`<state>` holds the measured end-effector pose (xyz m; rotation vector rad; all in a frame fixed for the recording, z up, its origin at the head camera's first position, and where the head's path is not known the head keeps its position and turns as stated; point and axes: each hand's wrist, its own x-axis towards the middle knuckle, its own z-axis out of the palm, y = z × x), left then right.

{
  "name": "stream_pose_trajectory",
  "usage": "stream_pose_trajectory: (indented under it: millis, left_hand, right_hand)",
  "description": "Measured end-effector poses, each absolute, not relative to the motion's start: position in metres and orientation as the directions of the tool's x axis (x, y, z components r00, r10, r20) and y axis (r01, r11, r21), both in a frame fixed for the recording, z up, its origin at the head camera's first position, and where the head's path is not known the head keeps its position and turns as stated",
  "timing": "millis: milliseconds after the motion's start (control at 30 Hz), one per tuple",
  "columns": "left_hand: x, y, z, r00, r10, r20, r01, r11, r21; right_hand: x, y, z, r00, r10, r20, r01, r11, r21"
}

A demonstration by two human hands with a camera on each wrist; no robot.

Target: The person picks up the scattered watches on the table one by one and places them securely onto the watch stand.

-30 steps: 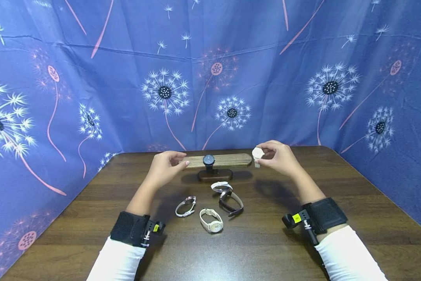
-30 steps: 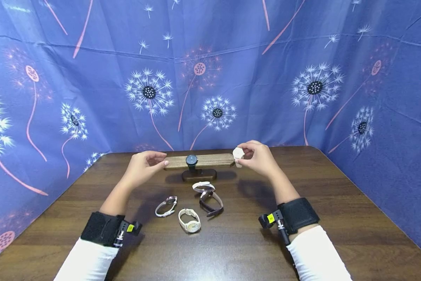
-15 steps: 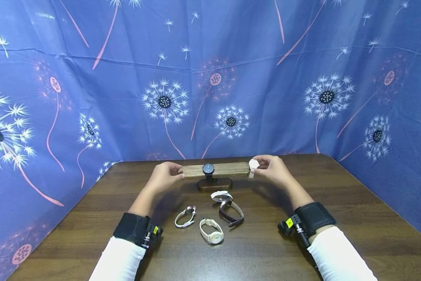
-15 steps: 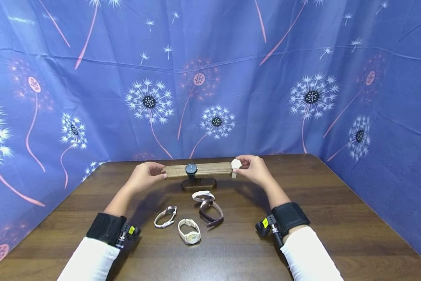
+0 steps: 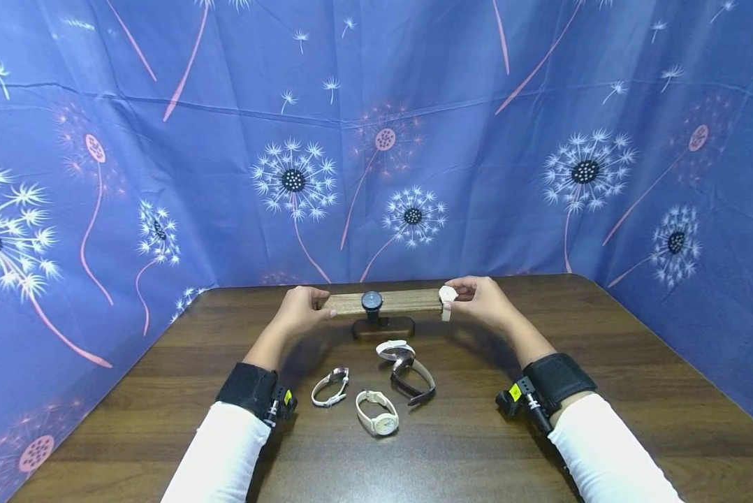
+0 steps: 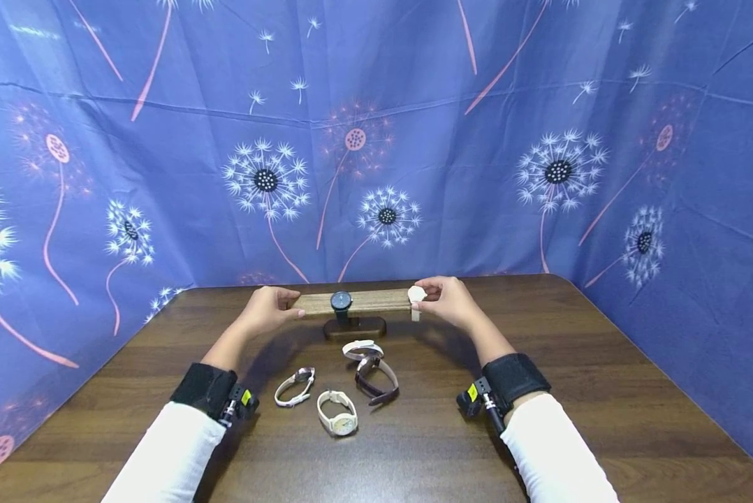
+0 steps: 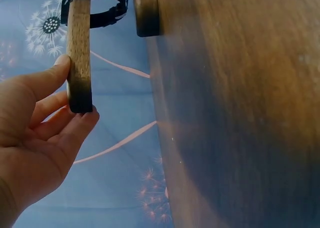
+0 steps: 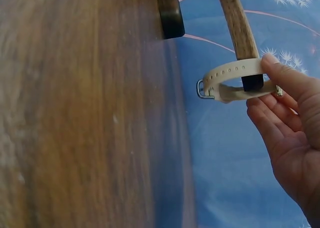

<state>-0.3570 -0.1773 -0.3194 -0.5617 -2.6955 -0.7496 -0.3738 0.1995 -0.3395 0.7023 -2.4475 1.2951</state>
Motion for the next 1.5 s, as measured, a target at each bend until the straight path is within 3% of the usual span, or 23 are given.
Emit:
stream_pose_trajectory:
  millis: [433,833,1500]
  left_hand:
    - [-0.358,-0.177,-0.315,-0.895,0.282,0.346,0.417,0.805,0.422]
    - [-0.360,-0.175,-0.313,-0.894,0.285,0.346,0.419,0.805,0.420]
    - [-0.356,-0.174,-0.315,-0.901,0.262,0.346,0.404,0.798,0.447]
  right_hand:
    - [-0.380,0.195,-0.335,-0.820,-0.363,0.444,-0.572,0.479,-0.666]
    - [-0.385,0.187,-0.327,-0.828,-0.376,0.416,-0.561,0.566,-0.604]
    - [-0.394,0.167,-0.330,-0.749,-0.443,0.492,-0.657,0.591,-0.468]
